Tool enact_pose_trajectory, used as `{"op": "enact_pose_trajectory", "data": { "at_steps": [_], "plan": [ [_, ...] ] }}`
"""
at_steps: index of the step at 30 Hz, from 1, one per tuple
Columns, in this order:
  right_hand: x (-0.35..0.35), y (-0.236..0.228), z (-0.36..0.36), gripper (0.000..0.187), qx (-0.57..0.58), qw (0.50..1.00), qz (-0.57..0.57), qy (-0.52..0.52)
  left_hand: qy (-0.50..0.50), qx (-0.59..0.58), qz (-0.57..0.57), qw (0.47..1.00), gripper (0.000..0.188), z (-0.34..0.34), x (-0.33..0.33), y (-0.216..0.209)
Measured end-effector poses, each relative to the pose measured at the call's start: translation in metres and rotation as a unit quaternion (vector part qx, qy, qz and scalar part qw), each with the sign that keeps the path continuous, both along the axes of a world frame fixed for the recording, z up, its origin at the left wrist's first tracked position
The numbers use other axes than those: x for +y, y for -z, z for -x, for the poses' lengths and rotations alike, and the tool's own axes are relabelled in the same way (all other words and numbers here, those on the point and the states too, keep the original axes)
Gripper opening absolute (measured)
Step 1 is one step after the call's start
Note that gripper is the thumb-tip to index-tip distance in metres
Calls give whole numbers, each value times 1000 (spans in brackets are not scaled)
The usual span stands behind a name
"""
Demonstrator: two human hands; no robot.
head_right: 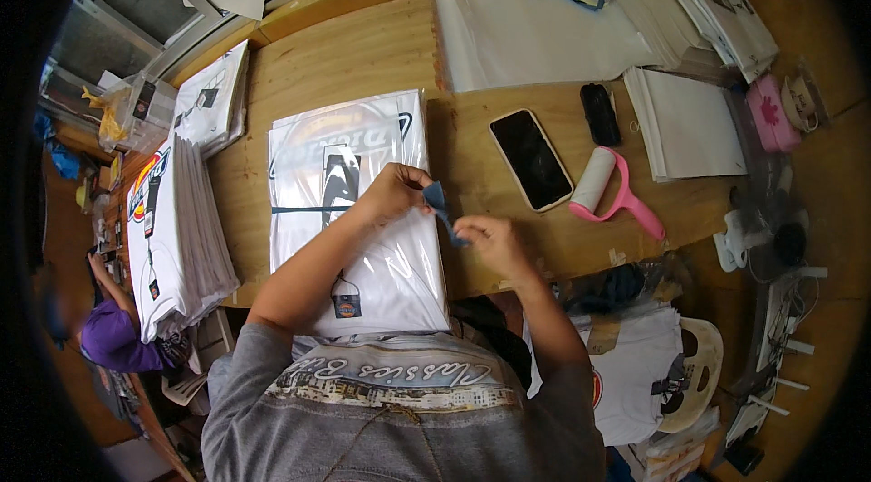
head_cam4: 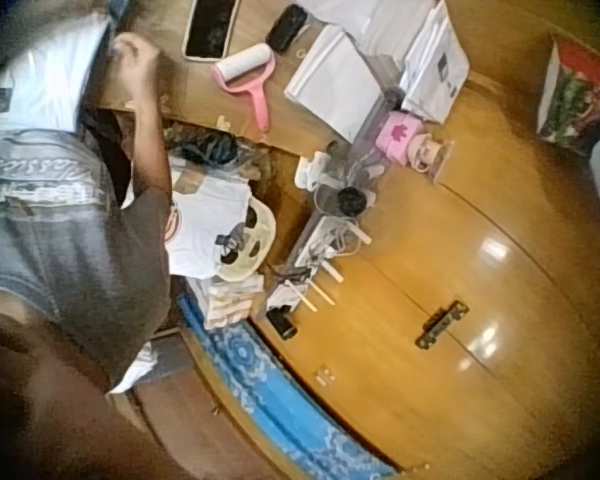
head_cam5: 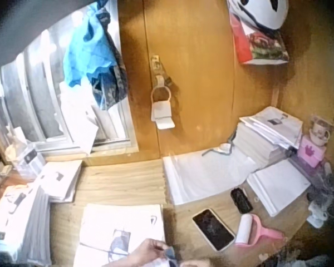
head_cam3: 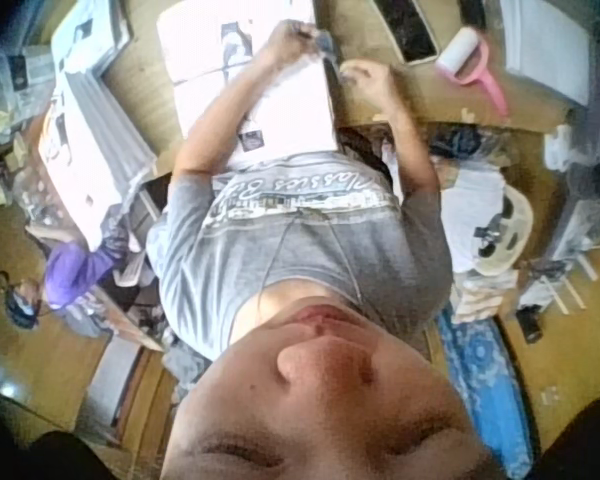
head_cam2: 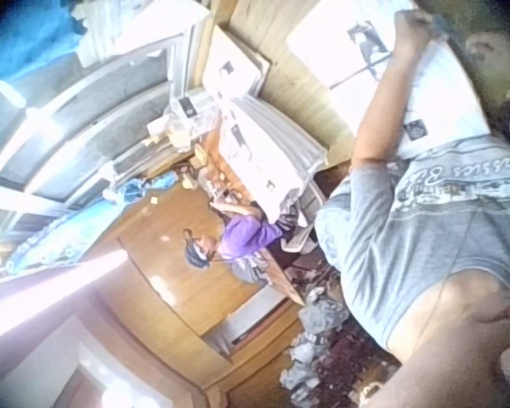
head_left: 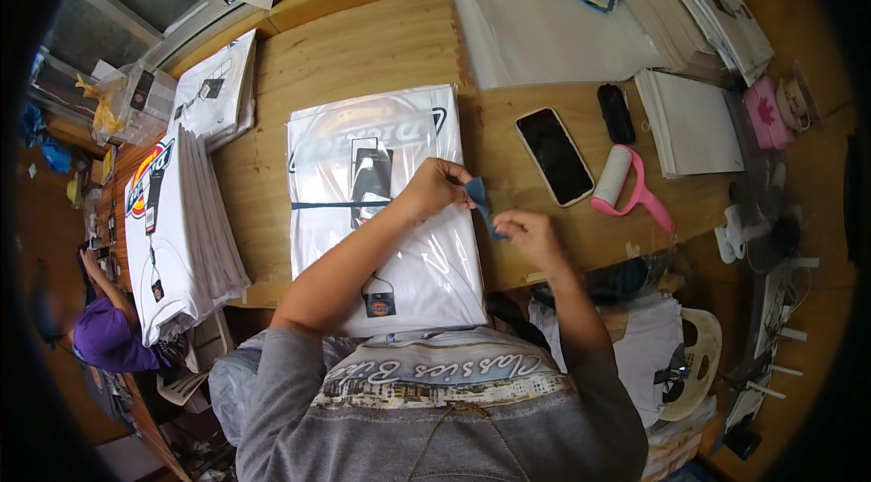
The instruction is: The person folds white t-shirts and places them into clear plastic bags on a wooden table. They then secure the stacks of packaged shirts with rubber bands and move the bundles to a nearby chair.
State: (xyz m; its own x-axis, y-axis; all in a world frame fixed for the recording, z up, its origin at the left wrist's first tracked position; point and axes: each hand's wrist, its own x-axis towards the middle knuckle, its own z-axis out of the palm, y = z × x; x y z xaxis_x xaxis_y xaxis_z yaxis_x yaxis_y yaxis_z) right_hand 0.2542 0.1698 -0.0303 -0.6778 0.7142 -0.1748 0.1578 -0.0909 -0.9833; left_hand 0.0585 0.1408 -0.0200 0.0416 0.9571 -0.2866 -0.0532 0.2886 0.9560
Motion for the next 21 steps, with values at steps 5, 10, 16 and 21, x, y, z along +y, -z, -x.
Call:
{"op": "enact_pose_trajectory", "data": {
  "at_steps": [5, 10, 16, 21],
  "plan": [
    [8, 2, 3, 10, 12, 992, 12, -128, 154, 403, -292, 854, 9, -1, -5, -33],
    [44, -1, 40, 28, 124, 971, -180, -95, 226, 635, -516, 529, 8, -8, -6, -45],
    [56, -4, 49, 20, 86, 945, -276, -155, 235, 618, -564, 495, 8, 4, -12, -47],
    [37, -34, 32, 6, -17, 880, -469, -78, 119, 450, -493, 735, 12, 8, -18, -38]
  ]
}}
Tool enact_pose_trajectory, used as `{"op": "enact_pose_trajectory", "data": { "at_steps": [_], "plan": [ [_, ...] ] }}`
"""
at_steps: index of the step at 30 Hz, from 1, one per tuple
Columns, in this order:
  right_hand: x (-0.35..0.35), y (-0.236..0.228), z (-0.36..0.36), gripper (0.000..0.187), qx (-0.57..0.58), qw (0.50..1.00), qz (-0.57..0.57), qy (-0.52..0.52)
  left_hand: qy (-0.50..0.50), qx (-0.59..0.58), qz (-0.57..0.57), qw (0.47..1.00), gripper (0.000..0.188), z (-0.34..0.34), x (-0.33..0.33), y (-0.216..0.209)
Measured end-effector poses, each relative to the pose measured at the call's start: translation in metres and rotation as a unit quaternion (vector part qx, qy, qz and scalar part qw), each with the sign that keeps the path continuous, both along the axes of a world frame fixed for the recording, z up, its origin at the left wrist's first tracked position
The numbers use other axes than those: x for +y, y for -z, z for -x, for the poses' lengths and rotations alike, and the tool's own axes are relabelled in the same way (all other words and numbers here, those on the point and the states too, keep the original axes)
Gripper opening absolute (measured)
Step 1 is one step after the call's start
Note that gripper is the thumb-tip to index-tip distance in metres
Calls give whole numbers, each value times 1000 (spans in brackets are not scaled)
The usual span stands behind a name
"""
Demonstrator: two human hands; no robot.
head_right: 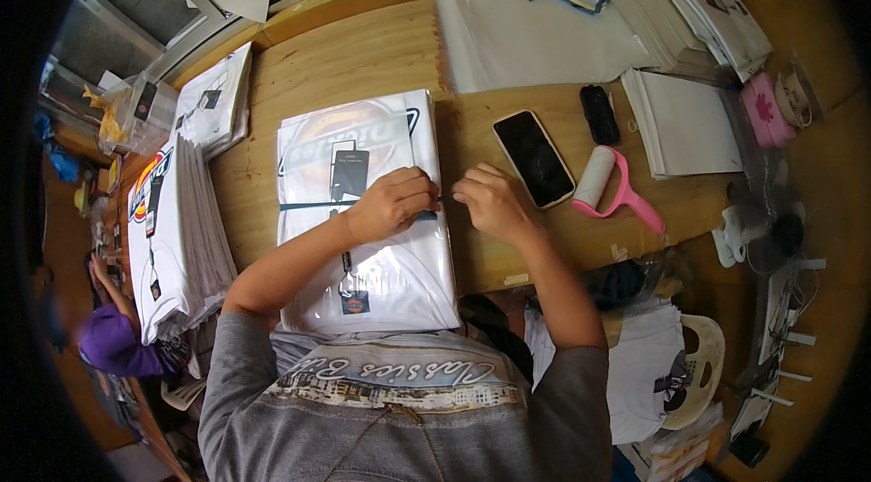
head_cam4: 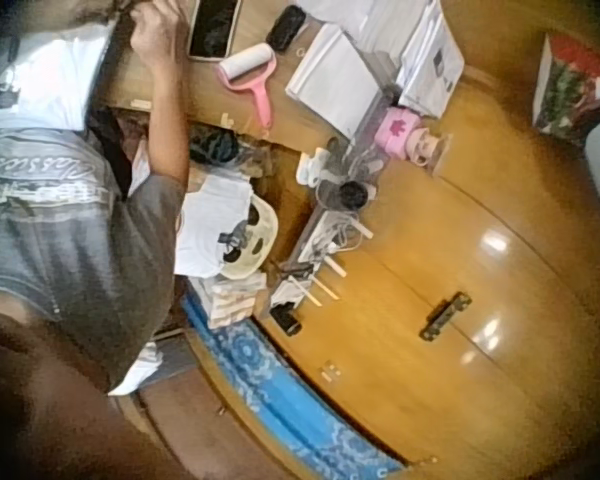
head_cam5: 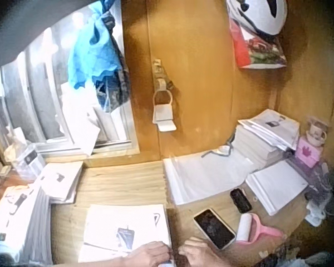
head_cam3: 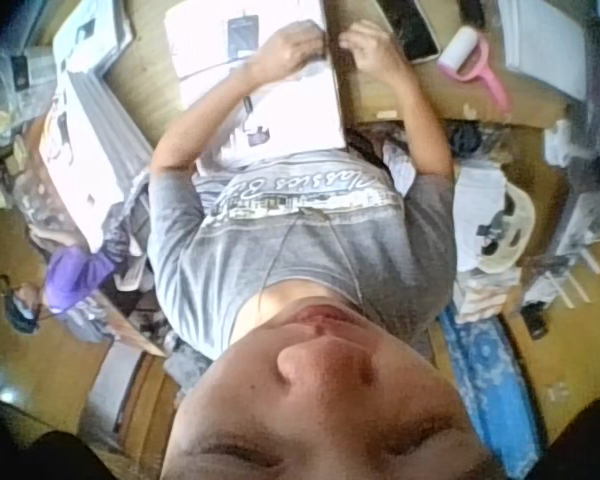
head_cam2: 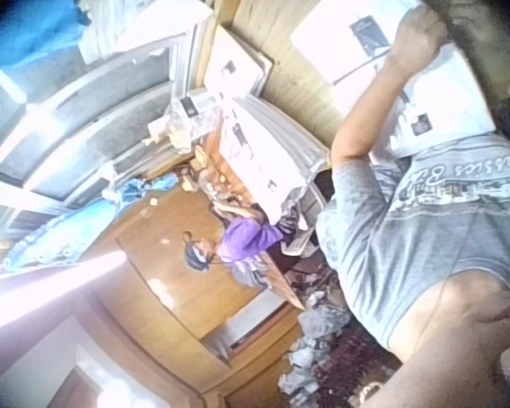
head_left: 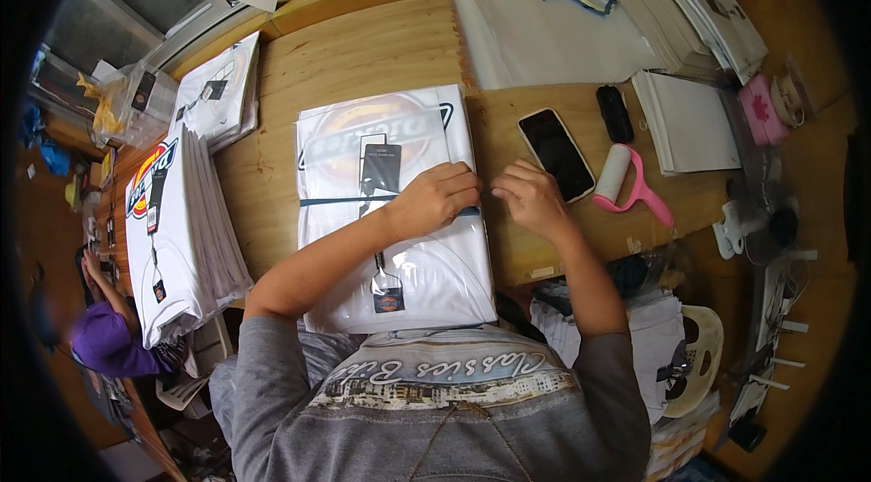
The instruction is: The person folds white t-shirts and places them into clear plastic bags on a wooden table. They then secure the stacks of packaged shirts with rubber bands and move the bundles to a nearby chair.
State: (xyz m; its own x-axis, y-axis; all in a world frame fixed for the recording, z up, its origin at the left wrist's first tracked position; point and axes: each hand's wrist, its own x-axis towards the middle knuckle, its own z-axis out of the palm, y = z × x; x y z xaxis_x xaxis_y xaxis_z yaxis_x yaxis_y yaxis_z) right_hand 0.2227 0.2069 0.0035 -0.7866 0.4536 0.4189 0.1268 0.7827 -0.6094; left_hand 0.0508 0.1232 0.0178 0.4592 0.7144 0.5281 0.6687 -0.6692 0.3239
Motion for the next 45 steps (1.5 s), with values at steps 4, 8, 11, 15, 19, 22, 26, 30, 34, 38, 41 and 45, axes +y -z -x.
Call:
{"op": "enact_pose_trajectory", "data": {
  "at_steps": [4, 8, 11, 15, 19, 22, 26, 30, 34, 38, 41, 45],
  "plan": [
    [6, 43, -15, 4, -78, 994, -47, 55, -74, -228, 82, 967, 21, 13, -13, 21],
    [2, 39, -12, 12, 19, 978, 208, 28, -87, -546, 181, 814, 9, 19, -26, 5],
    [-15, 0, 23, 27, 320, 732, 590, -115, -92, -587, 210, 777, 8, 21, -23, -15],
    [-12, 24, 62, 25, 397, 565, 693, -209, -2, -689, 255, 679, 15, 19, -28, -9],
    [9, 55, 29, 29, 214, 849, 480, 54, -114, -706, 249, 653, 20, 56, -69, -5],
    [7, 55, 17, 28, 70, 958, 261, 97, -112, -726, 257, 628, 14, 54, -82, -21],
    [-22, 28, 31, 25, -158, 987, 29, 15, -88, -460, 239, 851, 8, 29, -55, -72],
    [-32, 31, 42, 30, 76, 995, 10, 71, 11, -153, 121, 981, 13, -29, 21, -96],
    [-31, 47, 41, 39, -179, 973, -43, 135, -251, 37, -145, 956, 12, -23, 84, -25],
    [-32, 41, 41, 44, -193, 970, -35, 146, -224, 164, 237, 931, 14, 1, 36, -18],
    [-32, 44, 43, 43, -175, 973, -24, 147, -211, -84, 271, 935, 10, 5, 17, 11],
    [-31, 38, 40, 37, -215, 968, -13, 130, -211, -229, 325, 893, 5, 6, 16, 33]
  ]
}}
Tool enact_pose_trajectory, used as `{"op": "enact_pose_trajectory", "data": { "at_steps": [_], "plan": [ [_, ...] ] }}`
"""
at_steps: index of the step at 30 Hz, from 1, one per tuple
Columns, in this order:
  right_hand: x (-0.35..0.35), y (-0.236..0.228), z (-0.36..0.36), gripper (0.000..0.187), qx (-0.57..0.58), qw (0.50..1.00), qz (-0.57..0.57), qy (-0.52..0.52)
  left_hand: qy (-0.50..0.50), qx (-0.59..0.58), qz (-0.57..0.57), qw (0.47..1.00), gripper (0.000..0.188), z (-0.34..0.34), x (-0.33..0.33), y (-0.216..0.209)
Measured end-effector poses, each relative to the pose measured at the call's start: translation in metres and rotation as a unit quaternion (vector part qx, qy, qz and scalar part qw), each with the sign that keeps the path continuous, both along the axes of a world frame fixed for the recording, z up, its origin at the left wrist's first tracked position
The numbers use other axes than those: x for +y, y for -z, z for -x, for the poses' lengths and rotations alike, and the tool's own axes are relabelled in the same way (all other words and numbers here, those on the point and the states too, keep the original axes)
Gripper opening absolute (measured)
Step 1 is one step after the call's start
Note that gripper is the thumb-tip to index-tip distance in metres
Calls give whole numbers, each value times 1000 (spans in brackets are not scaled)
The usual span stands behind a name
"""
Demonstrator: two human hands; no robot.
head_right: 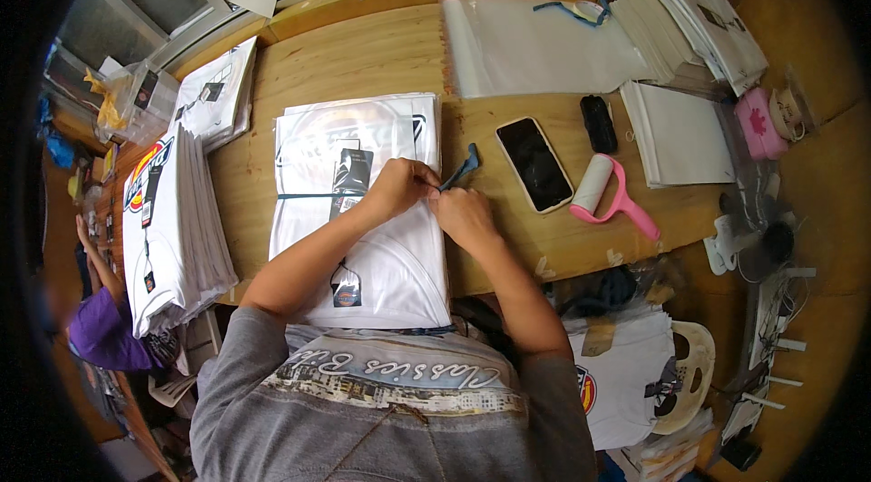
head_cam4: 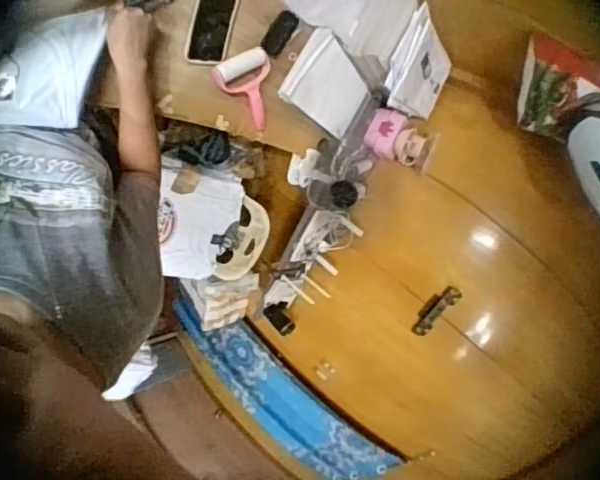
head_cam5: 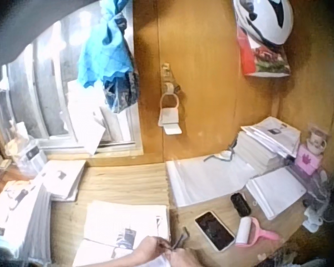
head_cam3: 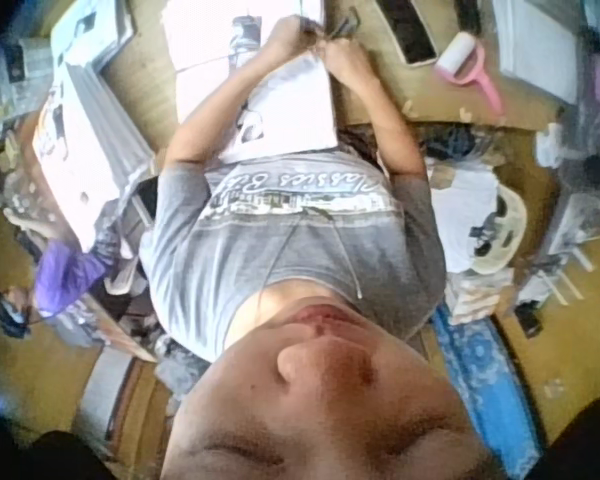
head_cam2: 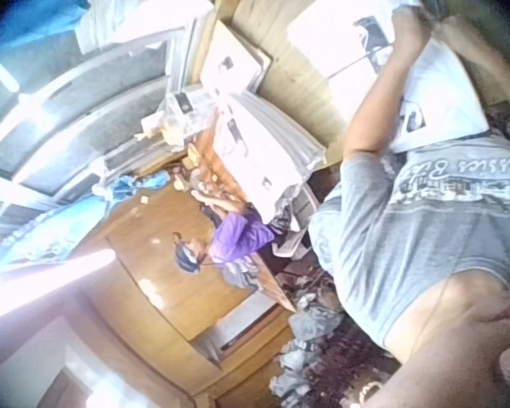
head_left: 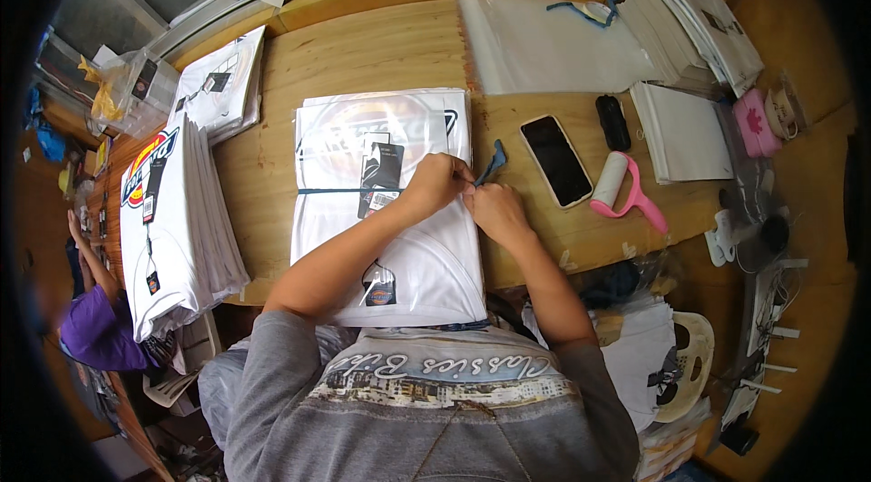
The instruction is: The person folds white t-shirts and places them into clear plastic bags on a wooden table. They then secure the stacks of packaged shirts with rubber bands and move the bundles to a nearby chair.
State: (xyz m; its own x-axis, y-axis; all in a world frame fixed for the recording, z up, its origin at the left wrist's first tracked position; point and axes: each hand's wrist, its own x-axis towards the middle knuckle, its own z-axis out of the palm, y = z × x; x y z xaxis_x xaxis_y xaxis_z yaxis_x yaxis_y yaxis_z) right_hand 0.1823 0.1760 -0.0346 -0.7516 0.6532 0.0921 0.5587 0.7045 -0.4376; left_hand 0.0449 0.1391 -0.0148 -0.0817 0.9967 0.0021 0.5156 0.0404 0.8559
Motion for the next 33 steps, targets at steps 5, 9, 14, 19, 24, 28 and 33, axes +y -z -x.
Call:
{"op": "enact_pose_trajectory", "data": {
  "at_steps": [5, 9, 14, 19, 24, 28, 33],
  "plan": [
    [2, 22, -9, 13, 177, 983, 56, -7, -27, 122, -120, 985, 7, -11, -9, 6],
    [-7, 5, -15, 7, 293, 947, 127, 32, -50, -55, -57, 996, 1, -9, -15, -1],
    [-5, -10, -14, 4, 176, 983, 51, 25, 6, -166, -81, 983, 7, -4, -14, 0],
    [13, 12, -8, 10, 110, 989, 35, 92, 36, -158, -65, 985, 7, -9, -13, -10],
    [17, 9, -13, 11, 92, 994, 46, 30, 22, -184, -87, 979, 7, 5, -8, 0],
    [34, 8, -32, 12, 161, 928, 326, -85, -18, -225, -72, 971, 8, 4, -8, 6],
    [18, 28, -18, 23, 528, 583, 617, -24, -31, -203, -64, 977, 7, 4, -7, 11]
  ]
}}
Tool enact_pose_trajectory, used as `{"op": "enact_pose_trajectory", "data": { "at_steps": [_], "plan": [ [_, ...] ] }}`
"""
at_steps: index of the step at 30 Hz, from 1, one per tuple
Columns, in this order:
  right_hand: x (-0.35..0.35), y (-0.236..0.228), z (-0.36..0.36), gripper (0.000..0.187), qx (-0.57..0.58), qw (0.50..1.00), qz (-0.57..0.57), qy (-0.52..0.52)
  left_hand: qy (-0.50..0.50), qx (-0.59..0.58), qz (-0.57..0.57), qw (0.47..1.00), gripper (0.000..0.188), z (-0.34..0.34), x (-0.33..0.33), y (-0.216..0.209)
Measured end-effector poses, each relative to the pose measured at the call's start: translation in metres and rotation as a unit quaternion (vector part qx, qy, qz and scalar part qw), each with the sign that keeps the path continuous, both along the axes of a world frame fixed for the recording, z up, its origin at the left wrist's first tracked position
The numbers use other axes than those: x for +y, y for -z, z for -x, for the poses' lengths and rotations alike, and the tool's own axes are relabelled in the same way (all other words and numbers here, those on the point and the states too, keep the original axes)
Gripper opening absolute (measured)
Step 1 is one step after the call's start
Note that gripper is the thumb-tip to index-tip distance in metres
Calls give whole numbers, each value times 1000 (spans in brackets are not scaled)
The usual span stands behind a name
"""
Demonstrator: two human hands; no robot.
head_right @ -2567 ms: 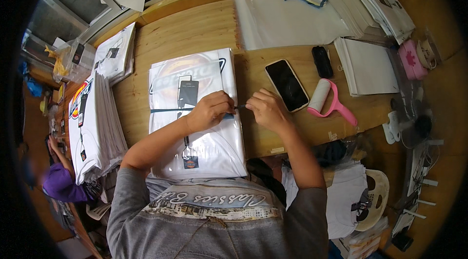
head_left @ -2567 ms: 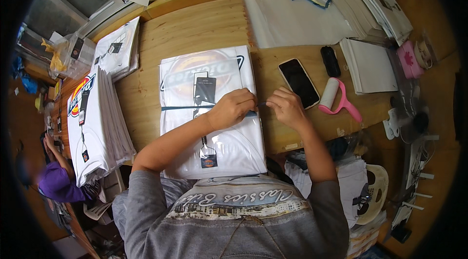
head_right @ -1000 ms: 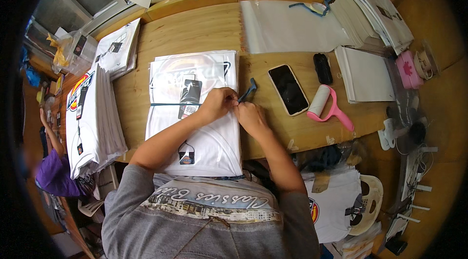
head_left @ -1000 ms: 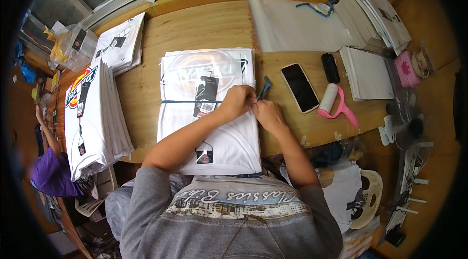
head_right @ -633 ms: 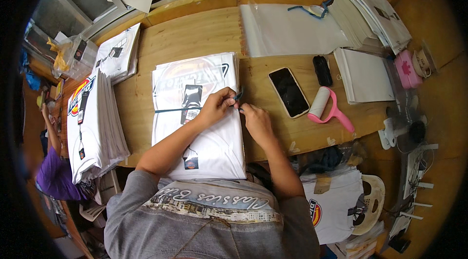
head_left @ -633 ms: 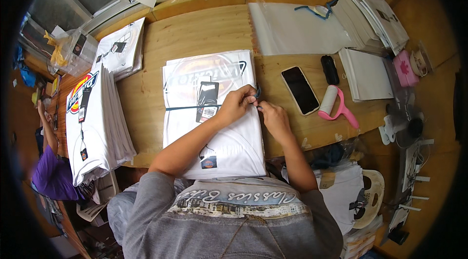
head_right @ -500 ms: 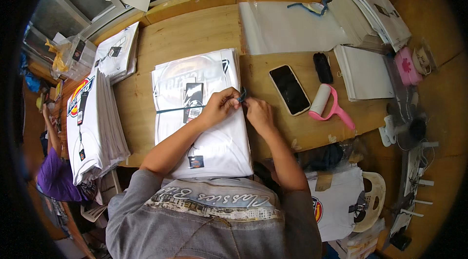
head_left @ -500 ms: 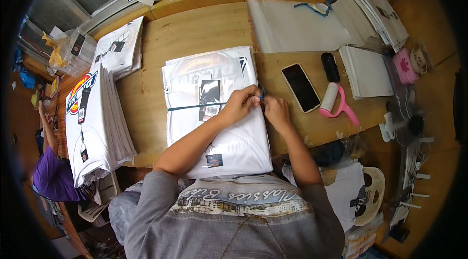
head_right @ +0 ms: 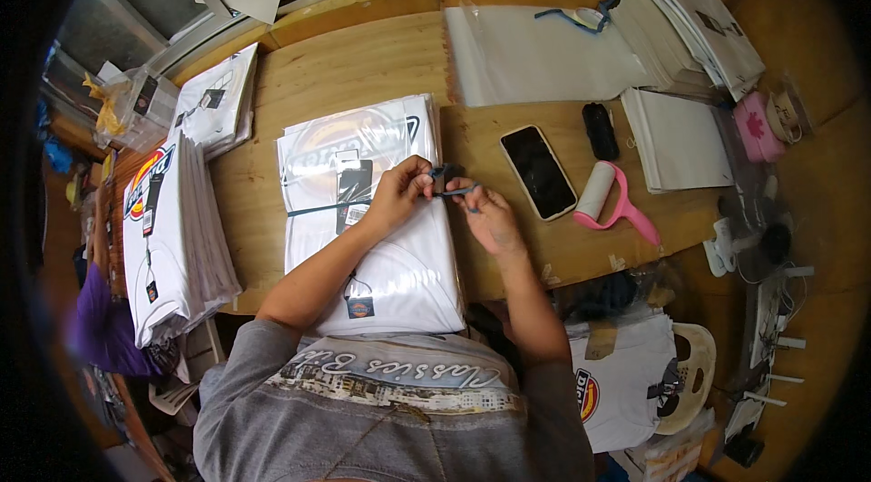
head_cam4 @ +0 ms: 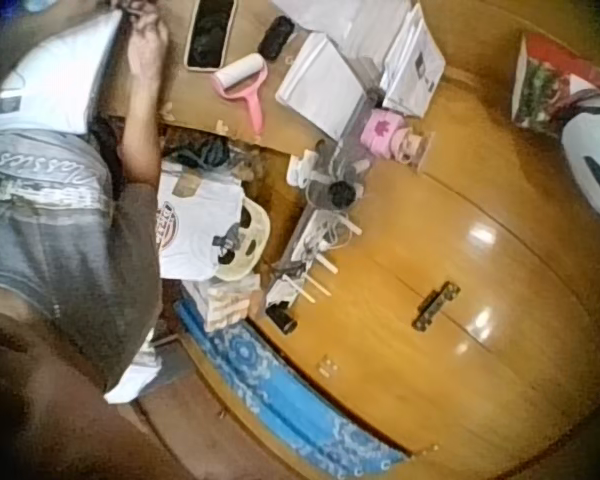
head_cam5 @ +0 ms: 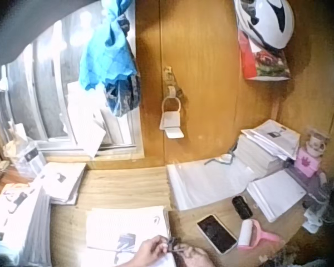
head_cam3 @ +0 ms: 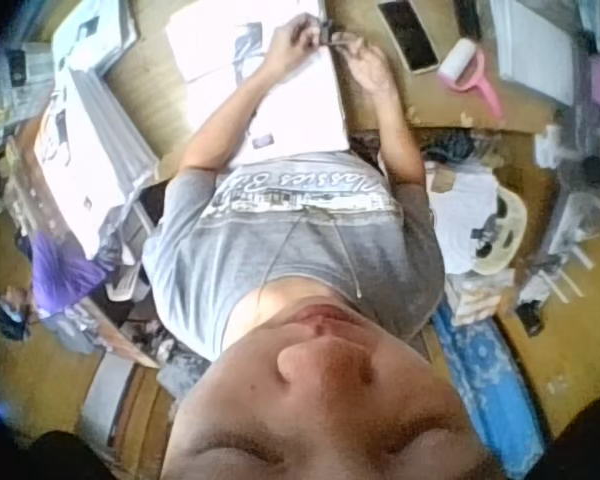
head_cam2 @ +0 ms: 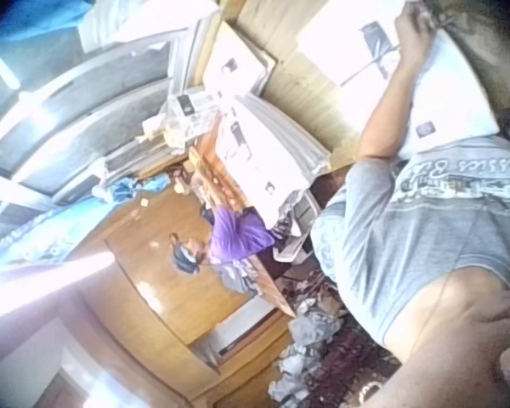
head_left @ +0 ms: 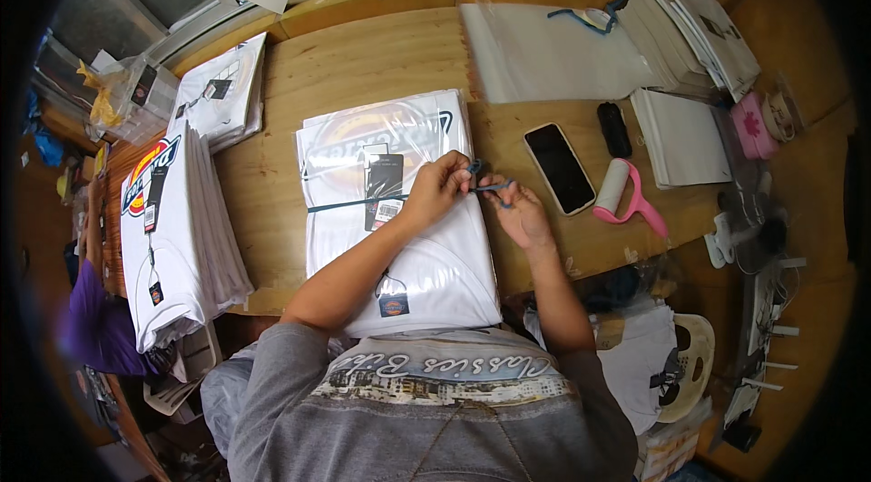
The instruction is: The person folds white t-shirts and places them into clear plastic bags on a wooden table. They then secure the stacks of packaged shirts with rubber bands and move the bundles to a nearby chair.
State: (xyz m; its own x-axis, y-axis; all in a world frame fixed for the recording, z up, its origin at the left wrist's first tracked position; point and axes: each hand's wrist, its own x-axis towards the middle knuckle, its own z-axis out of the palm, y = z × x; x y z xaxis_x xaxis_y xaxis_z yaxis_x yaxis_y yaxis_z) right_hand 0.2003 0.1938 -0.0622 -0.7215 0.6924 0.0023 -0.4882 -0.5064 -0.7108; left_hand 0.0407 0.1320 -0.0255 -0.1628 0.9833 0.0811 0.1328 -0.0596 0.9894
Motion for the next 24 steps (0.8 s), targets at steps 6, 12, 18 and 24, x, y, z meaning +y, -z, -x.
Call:
{"op": "enact_pose_trajectory", "data": {
  "at_steps": [6, 12, 18, 24],
  "plan": [
    [12, 11, 28, 28, 198, 955, 222, 7, -8, 117, -24, 993, 5, -8, -7, -19],
    [31, 11, 40, 32, -13, 970, 224, 89, -42, 153, -71, 985, 8, -12, -15, -12],
    [36, 5, 16, 32, -9, 971, 234, 46, -54, 24, 23, 998, 3, -6, -7, -7],
    [40, -80, -16, 32, -146, 982, -115, 33, -41, 202, 25, 978, 9, -10, -2, -15]
  ]
}}
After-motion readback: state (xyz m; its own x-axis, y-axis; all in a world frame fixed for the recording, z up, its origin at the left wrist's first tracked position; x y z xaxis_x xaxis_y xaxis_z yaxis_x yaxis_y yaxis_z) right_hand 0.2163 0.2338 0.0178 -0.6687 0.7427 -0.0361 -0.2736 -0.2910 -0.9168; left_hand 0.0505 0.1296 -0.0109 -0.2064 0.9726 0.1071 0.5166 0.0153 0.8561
